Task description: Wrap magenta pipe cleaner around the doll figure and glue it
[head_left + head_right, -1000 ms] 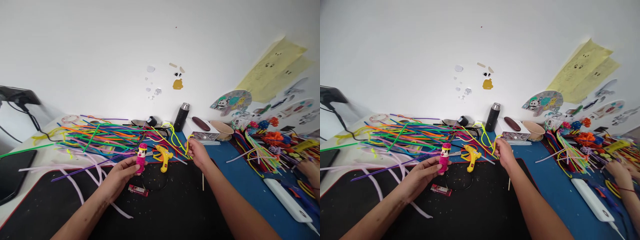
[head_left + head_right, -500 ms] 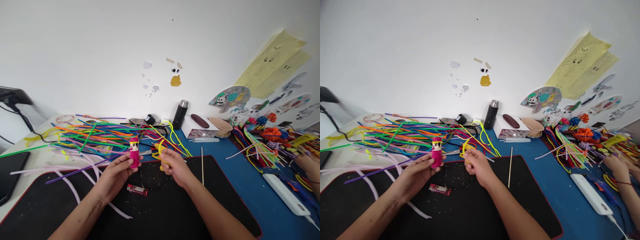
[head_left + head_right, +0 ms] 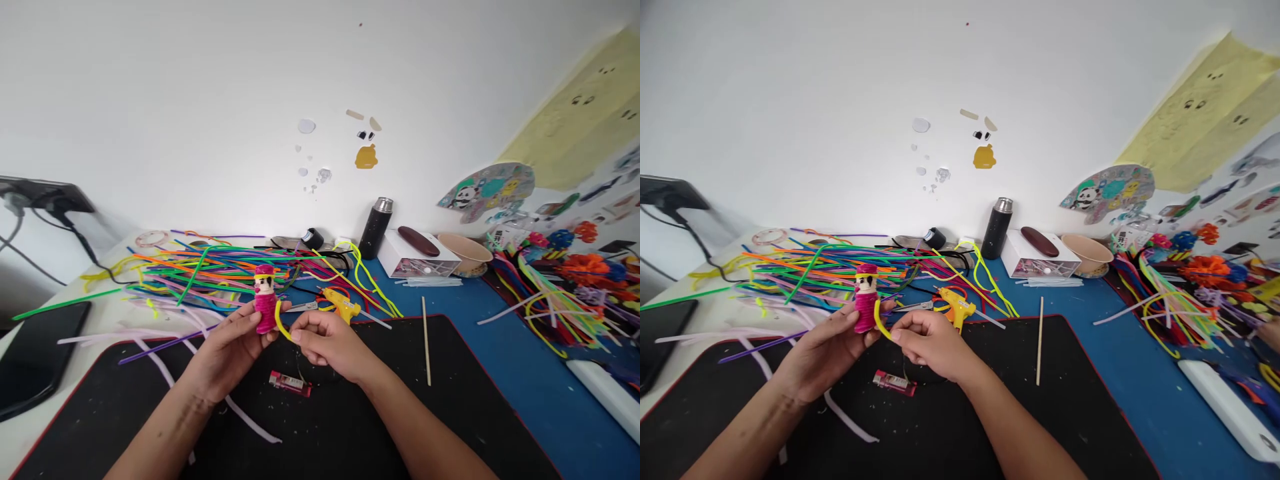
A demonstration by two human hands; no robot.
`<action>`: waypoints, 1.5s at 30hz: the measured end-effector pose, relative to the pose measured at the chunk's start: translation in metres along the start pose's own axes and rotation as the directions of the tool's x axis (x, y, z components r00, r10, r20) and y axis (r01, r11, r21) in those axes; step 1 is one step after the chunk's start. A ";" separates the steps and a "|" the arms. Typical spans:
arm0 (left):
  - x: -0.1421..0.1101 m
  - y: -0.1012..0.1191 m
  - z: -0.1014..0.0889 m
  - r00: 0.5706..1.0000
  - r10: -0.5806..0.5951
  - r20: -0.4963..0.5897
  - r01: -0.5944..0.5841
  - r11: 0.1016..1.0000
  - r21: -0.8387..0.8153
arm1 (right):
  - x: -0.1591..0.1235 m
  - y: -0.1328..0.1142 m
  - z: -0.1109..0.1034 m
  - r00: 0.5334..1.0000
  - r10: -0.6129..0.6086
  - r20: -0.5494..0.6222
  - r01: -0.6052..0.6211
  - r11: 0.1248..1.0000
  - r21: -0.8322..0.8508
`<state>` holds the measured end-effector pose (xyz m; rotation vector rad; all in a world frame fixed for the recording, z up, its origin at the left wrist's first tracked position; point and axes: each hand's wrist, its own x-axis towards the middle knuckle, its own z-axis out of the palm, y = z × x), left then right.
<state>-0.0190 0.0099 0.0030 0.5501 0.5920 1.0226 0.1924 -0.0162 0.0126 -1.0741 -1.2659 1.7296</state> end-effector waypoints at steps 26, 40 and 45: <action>0.000 -0.008 0.005 0.999 -0.033 0.007 0.033 0.999 0.018 | -0.013 0.024 -0.004 0.961 -0.224 -0.165 0.150 0.918 -0.367; 0.002 -0.012 0.007 1.000 0.009 -0.017 -0.007 0.997 0.073 | -0.013 0.030 -0.005 0.906 -0.404 -0.123 0.210 0.682 -0.700; 0.003 -0.013 0.005 0.999 -0.008 -0.031 0.009 0.999 0.035 | -0.014 0.026 -0.008 0.875 -0.454 -0.170 0.232 0.700 -0.675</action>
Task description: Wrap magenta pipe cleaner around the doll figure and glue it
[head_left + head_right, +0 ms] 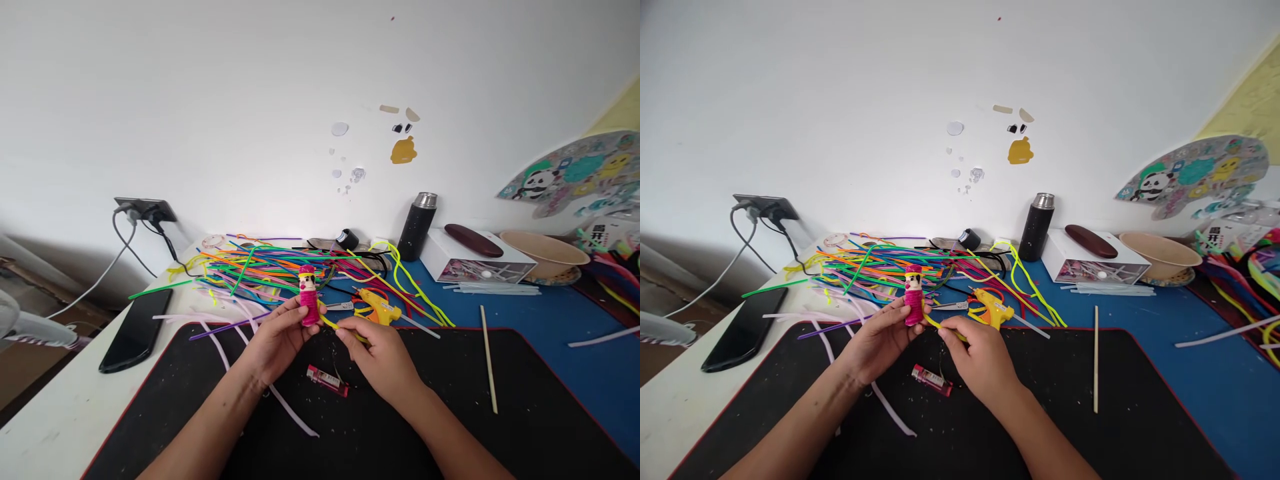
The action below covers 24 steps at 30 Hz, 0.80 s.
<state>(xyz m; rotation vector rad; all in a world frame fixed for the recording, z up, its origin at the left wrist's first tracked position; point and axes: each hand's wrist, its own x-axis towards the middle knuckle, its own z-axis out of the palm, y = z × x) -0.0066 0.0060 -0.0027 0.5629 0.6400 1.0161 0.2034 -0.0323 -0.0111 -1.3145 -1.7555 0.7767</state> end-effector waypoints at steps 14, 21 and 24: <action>0.005 -0.005 -0.005 0.992 0.057 -0.109 -0.051 0.997 0.052 | 0.000 0.004 -0.004 0.990 0.143 -0.002 -0.140 0.973 0.182; 0.004 -0.008 0.001 0.982 0.153 -0.111 -0.125 0.965 0.229 | 0.001 -0.005 -0.006 0.979 0.191 0.069 -0.203 0.914 0.352; 0.002 -0.009 0.003 0.979 0.188 -0.073 -0.149 0.918 0.369 | 0.002 -0.008 -0.003 0.975 0.199 0.095 -0.220 0.889 0.402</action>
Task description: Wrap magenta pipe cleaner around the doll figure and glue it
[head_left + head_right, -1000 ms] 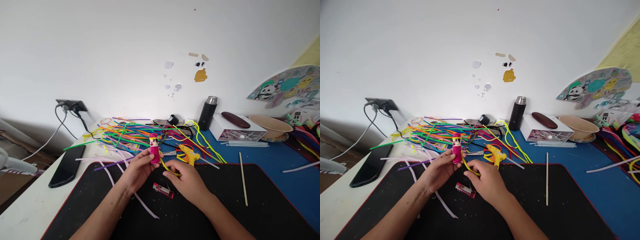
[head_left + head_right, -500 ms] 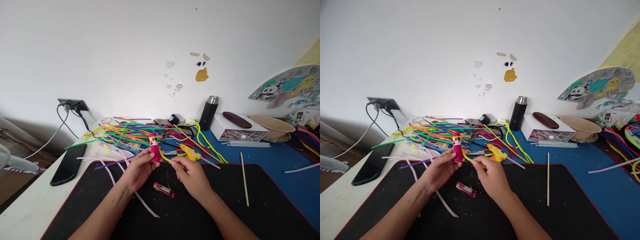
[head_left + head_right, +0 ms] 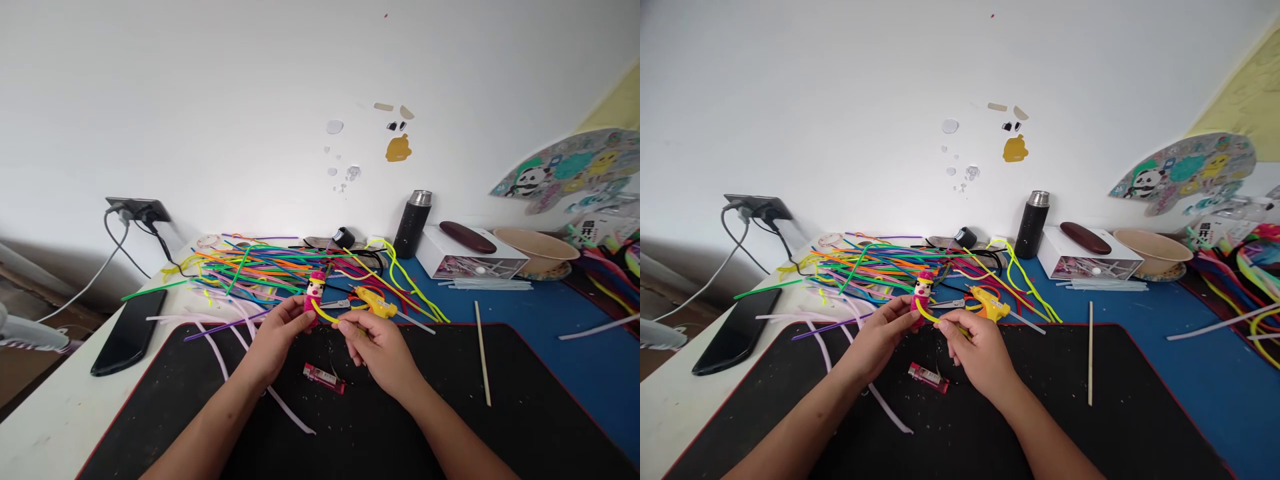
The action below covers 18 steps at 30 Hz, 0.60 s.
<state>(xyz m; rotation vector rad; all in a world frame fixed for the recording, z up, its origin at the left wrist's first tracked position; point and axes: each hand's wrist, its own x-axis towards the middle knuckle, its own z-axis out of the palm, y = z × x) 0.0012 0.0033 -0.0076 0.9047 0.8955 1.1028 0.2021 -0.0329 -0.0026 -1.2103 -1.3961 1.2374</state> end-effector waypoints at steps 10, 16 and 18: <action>-0.004 -0.007 0.002 0.988 -0.027 0.152 0.014 0.996 0.088 | 0.000 -0.002 0.004 0.999 0.051 0.011 -0.051 0.998 0.043; -0.005 -0.009 0.003 0.983 -0.054 0.177 0.050 0.998 0.025 | 0.001 -0.001 0.003 0.999 0.043 -0.028 -0.042 0.998 0.042; -0.006 -0.009 0.003 0.982 -0.058 0.180 0.055 0.998 0.018 | 0.001 0.000 0.003 0.999 0.043 -0.027 -0.042 0.998 0.044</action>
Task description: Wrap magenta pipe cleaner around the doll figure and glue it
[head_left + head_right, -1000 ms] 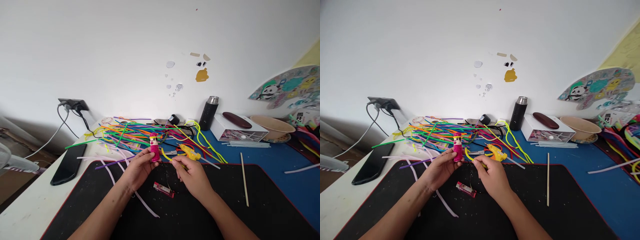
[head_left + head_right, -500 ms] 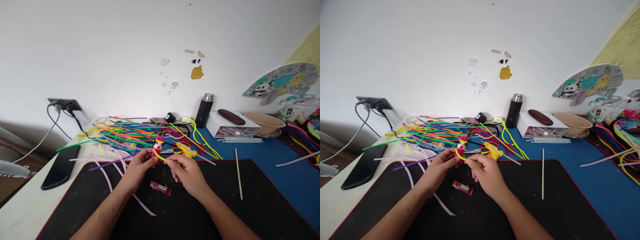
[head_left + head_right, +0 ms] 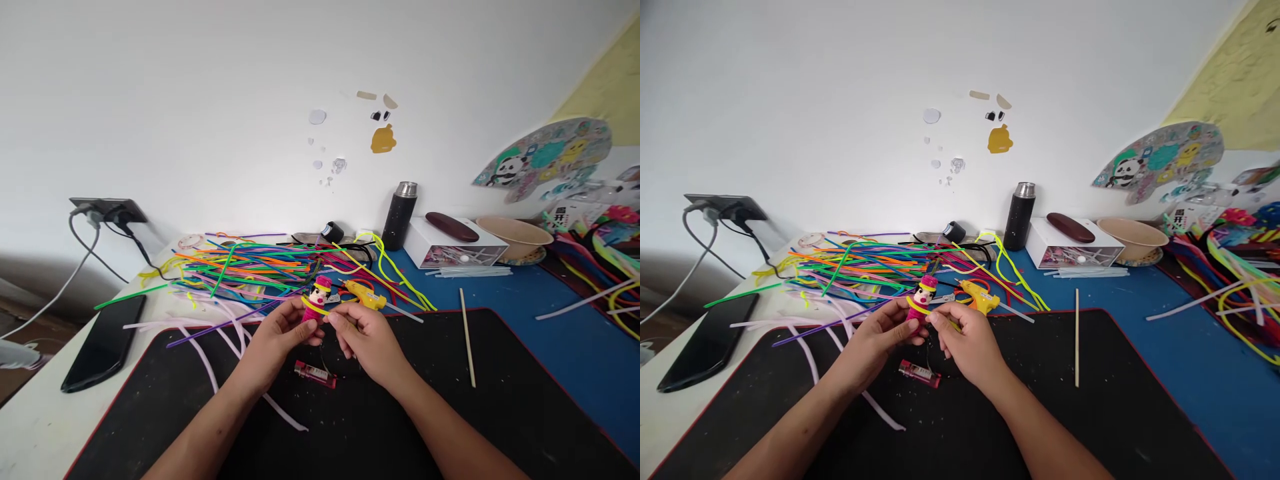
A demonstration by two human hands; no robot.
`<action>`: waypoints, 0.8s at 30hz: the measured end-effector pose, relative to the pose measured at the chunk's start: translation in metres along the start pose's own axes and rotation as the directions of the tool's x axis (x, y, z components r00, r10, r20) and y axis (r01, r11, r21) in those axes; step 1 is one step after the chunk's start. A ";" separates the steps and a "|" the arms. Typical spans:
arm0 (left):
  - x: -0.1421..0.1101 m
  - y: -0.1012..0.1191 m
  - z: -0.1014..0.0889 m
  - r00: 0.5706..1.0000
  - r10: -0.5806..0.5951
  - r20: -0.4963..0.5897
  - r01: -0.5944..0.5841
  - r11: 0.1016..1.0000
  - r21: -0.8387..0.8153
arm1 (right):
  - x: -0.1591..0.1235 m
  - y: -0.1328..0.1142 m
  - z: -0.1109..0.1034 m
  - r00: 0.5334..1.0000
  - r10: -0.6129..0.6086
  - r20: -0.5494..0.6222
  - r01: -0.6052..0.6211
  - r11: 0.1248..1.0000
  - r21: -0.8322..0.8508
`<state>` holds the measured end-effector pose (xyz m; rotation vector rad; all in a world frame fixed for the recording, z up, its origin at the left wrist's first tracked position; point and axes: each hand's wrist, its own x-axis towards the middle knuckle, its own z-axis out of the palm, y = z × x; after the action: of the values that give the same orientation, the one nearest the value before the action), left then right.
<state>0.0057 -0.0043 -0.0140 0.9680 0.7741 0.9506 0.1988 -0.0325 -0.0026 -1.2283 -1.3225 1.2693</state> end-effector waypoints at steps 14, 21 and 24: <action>-0.002 0.000 0.004 0.998 -0.061 -0.033 0.058 0.996 -0.073 | 0.001 -0.002 0.001 0.999 -0.002 -0.034 0.003 1.000 0.026; -0.002 -0.001 0.006 0.997 -0.073 -0.036 0.069 0.991 -0.117 | 0.000 -0.001 0.001 0.999 0.001 -0.043 0.000 1.000 0.031; -0.004 -0.002 0.007 0.996 -0.082 -0.031 0.077 0.988 -0.136 | 0.001 0.000 0.002 0.999 0.002 -0.048 -0.001 0.999 0.033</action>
<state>0.0110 -0.0103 -0.0127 0.7988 0.7636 0.9412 0.1965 -0.0319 -0.0030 -1.2296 -1.2618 1.2503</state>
